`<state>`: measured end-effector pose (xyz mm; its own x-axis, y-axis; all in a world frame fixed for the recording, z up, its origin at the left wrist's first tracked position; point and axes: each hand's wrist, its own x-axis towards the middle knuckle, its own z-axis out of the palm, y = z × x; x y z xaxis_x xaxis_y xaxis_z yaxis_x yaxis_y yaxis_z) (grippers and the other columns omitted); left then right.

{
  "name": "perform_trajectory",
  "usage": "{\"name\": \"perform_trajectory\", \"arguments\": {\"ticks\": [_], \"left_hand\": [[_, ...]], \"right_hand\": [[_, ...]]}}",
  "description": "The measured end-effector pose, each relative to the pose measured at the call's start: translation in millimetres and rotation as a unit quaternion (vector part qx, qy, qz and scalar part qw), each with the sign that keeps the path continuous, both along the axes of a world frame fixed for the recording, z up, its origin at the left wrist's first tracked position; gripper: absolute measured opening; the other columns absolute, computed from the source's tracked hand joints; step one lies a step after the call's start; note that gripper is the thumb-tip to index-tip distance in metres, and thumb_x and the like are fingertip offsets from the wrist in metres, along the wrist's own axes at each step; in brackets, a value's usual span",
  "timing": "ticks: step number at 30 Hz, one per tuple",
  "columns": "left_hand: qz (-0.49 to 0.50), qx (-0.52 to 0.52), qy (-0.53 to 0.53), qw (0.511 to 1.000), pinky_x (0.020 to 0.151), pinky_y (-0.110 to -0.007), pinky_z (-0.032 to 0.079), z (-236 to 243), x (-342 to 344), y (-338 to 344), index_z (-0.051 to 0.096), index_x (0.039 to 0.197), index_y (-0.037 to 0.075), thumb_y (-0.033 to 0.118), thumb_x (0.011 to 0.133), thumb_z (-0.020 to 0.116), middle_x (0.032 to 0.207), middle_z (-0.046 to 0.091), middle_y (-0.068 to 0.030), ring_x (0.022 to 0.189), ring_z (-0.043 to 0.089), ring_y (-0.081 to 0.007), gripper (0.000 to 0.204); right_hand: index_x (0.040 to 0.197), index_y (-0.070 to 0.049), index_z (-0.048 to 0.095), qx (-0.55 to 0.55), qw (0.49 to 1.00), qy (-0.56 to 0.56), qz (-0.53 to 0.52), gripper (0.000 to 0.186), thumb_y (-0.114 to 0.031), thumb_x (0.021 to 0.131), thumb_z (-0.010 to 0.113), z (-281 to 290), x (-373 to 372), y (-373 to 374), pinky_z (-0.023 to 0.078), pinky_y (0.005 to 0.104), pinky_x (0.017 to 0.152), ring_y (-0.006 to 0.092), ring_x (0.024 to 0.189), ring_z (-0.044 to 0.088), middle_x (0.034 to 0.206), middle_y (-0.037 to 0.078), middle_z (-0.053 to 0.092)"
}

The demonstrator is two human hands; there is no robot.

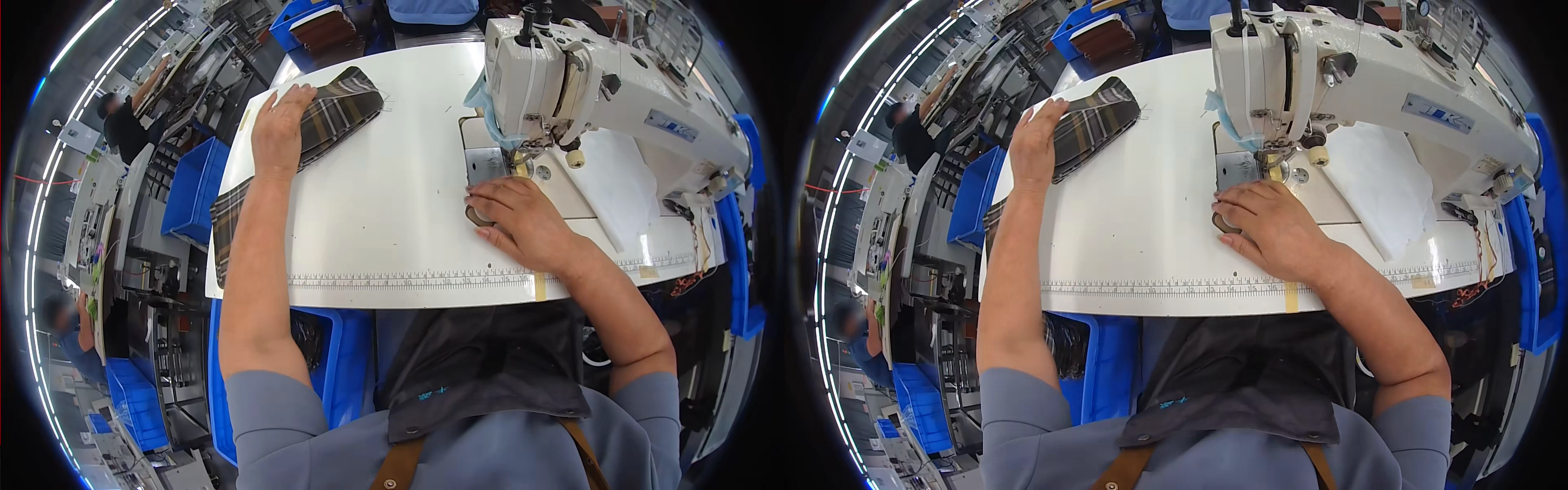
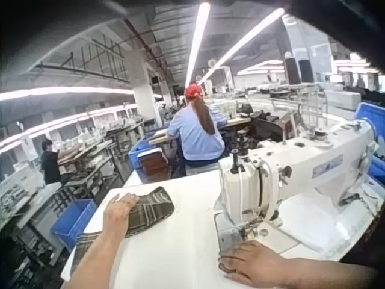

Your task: Using an industrial sewing machine to stitch plaid fabric components, likely for garment pockets.

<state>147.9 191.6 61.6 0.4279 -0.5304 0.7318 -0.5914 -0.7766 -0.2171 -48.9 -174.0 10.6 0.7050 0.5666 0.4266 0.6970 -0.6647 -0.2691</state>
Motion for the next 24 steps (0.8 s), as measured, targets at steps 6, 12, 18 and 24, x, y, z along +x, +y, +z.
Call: {"name": "perform_trajectory", "arguments": {"ticks": [6, 12, 18, 24], "left_hand": [[0.06, 0.012, 0.248, 0.967, 0.109, -0.04, 0.049, -54.1, 15.9, 25.3, 0.075, 0.124, 0.009, 0.005, 0.094, 0.065, 0.129, 0.072, -0.0095, 0.123, 0.066, -0.0288, 0.031], [0.086, 0.04, 0.351, 0.932, 0.099, -0.039, 0.055, -17.6, 8.1, 8.4, 0.073, 0.126, 0.005, 0.007, 0.087, 0.069, 0.117, 0.075, -0.0181, 0.103, 0.073, -0.0337, 0.039], [0.132, 0.083, 0.214, 0.964, 0.091, -0.044, 0.056, -24.9, 5.1, 21.0, 0.075, 0.117, 0.006, 0.005, 0.084, 0.069, 0.109, 0.077, -0.013, 0.1, 0.072, -0.0342, 0.034], [0.128, 0.046, 0.211, 0.968, 0.102, -0.045, 0.05, -50.2, -36.0, -12.8, 0.07, 0.125, 0.003, 0.009, 0.095, 0.061, 0.124, 0.072, -0.0149, 0.109, 0.069, -0.0349, 0.033]], "right_hand": [[0.122, -0.003, 0.068, 0.006, 1.0, 0.006, 0.003, 0.035, -0.027, 0.095, 0.068, 0.0, 5.1, -0.6, 0.042, 0.0426, 0.108, 0.0271, 0.126, 0.058, 0.13, 0.01, 0.066], [0.121, -0.004, 0.069, 0.005, 1.0, 0.029, -0.004, 0.035, -0.027, 0.094, 0.068, 1.1, 8.4, -6.8, 0.042, 0.0419, 0.106, 0.0247, 0.124, 0.059, 0.128, 0.008, 0.067], [0.121, -0.005, 0.069, 0.015, 0.999, 0.031, 0.012, 0.034, -0.026, 0.094, 0.069, 0.0, 11.3, -1.4, 0.042, 0.0419, 0.107, 0.0242, 0.123, 0.059, 0.128, 0.007, 0.067], [0.118, -0.006, 0.07, 0.013, 0.999, 0.012, -0.027, 0.032, -0.026, 0.094, 0.069, -12.0, 5.9, -13.2, 0.042, 0.0418, 0.106, 0.0249, 0.122, 0.059, 0.127, 0.007, 0.068]]}}
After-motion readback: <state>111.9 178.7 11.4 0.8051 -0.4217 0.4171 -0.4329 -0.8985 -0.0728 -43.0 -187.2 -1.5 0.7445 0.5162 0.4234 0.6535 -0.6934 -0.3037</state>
